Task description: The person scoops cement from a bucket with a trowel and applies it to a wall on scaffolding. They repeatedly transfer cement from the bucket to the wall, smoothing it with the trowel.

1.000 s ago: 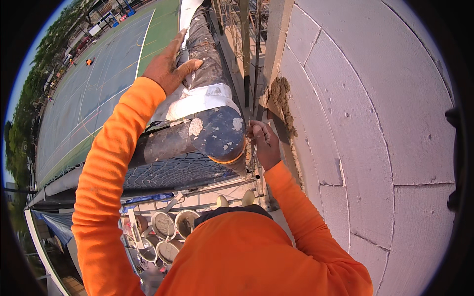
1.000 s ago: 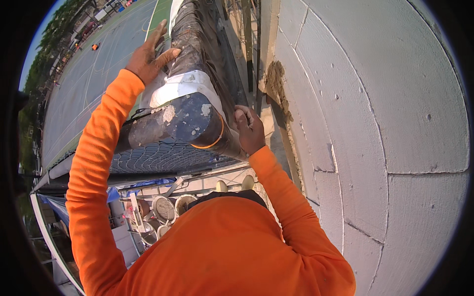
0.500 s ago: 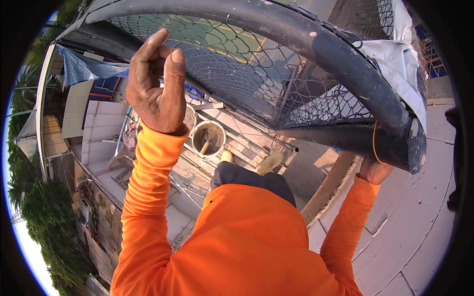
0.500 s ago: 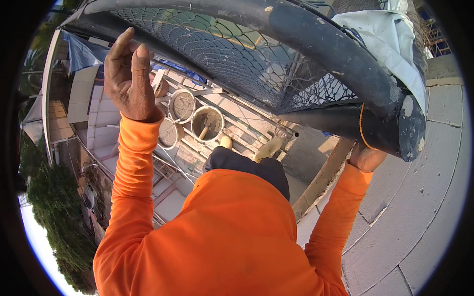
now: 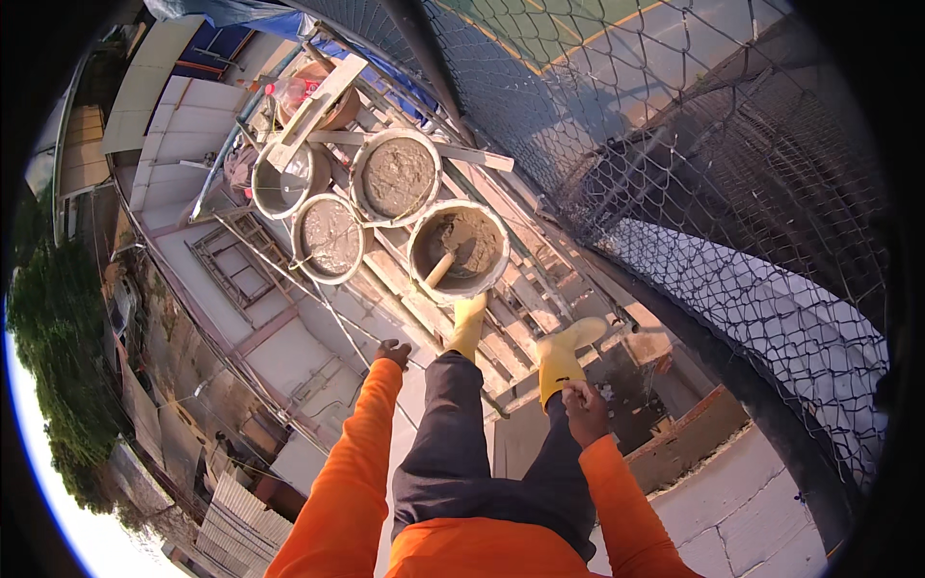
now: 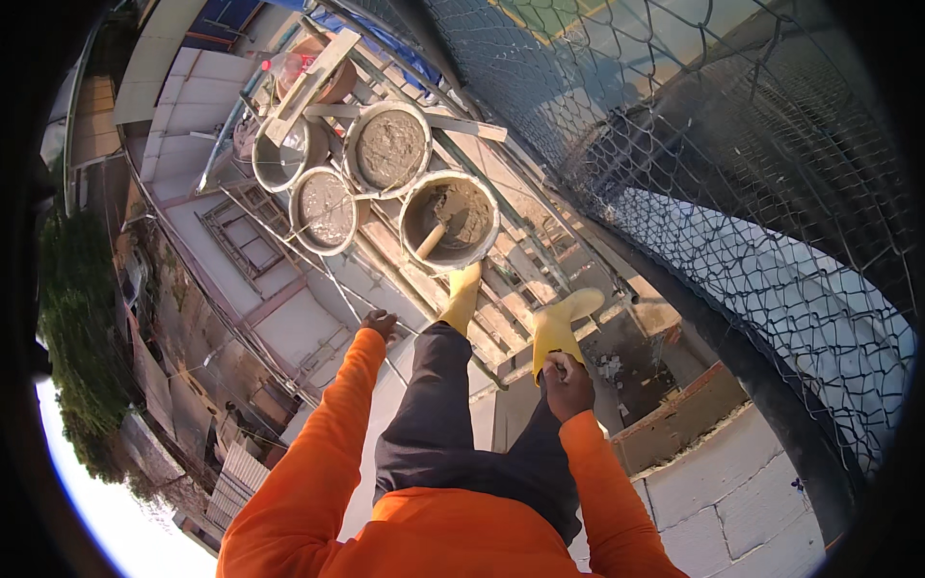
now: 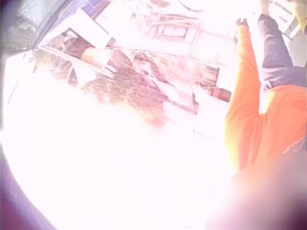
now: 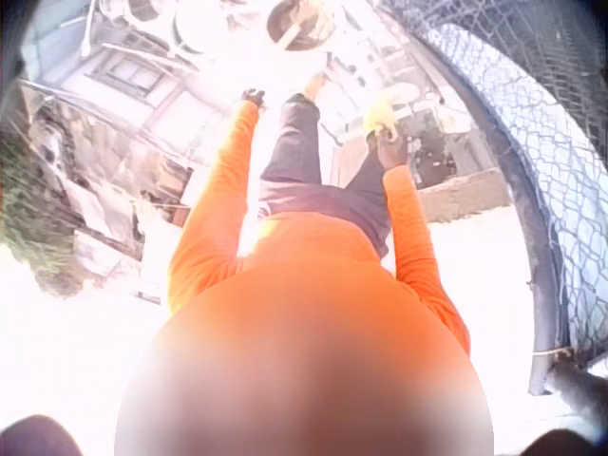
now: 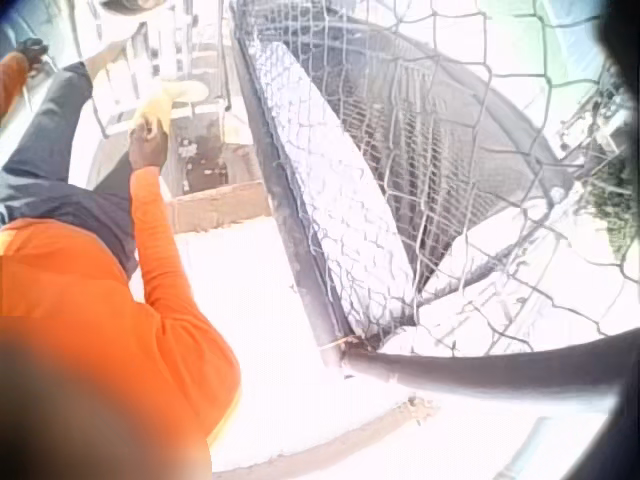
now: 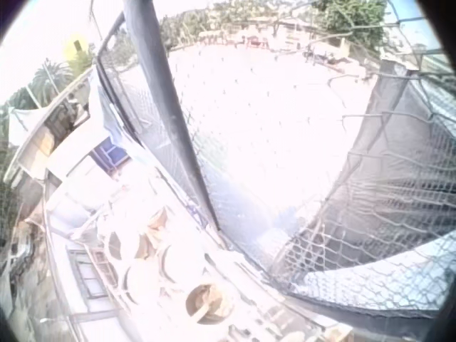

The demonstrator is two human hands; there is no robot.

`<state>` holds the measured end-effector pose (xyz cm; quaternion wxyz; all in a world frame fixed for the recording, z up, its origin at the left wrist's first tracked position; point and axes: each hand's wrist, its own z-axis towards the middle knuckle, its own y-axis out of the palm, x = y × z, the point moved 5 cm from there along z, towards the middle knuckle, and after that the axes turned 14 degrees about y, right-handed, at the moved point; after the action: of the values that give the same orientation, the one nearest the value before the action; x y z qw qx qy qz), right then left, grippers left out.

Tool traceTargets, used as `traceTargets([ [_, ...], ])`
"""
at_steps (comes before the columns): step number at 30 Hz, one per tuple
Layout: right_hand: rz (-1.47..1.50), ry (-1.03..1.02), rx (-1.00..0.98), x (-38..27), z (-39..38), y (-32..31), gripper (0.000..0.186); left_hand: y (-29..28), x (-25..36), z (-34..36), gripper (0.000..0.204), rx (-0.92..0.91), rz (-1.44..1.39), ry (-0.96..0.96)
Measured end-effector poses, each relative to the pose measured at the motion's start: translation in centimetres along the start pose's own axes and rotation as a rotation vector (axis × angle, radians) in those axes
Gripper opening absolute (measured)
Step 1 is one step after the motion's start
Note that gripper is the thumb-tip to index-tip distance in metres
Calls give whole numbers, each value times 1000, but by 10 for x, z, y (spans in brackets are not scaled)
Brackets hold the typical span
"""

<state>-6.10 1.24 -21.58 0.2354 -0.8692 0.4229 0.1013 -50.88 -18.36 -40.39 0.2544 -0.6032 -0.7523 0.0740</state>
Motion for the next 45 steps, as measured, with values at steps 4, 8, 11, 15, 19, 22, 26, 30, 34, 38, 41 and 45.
traceTargets([
  [4,122,-116,-278,-84,174,205,34,98,-21,52,63,-181,-701,-114],
  [8,-320,149,-99,-108,312,343,69,189,-8,71,62,-75,-675,-207],
  [11,-210,354,-205,-100,363,390,65,244,21,97,59,-81,-1131,-184],
  [15,426,397,-298,-103,359,370,41,272,41,127,55,-116,-1599,-181],
  [19,352,615,-531,-107,331,276,39,256,38,124,42,305,-1364,-258],
  [22,-176,436,-604,-116,317,214,43,244,51,101,40,401,-1325,-236],
  [26,-1022,-148,-160,-134,296,169,42,220,57,70,37,572,-1040,-88],
  [30,-960,-254,19,-113,288,140,29,187,58,41,25,419,-763,98],
  [34,-898,-361,109,-80,283,121,27,147,71,-36,19,240,-268,368],
  [38,-1205,-580,16,-65,192,139,17,127,98,-103,21,143,-294,391],
  [41,-1183,-506,90,-76,81,120,17,106,123,-138,31,94,-184,368],
  [45,-1059,-331,-115,-96,-36,54,23,62,163,-206,32,16,-127,472],
])
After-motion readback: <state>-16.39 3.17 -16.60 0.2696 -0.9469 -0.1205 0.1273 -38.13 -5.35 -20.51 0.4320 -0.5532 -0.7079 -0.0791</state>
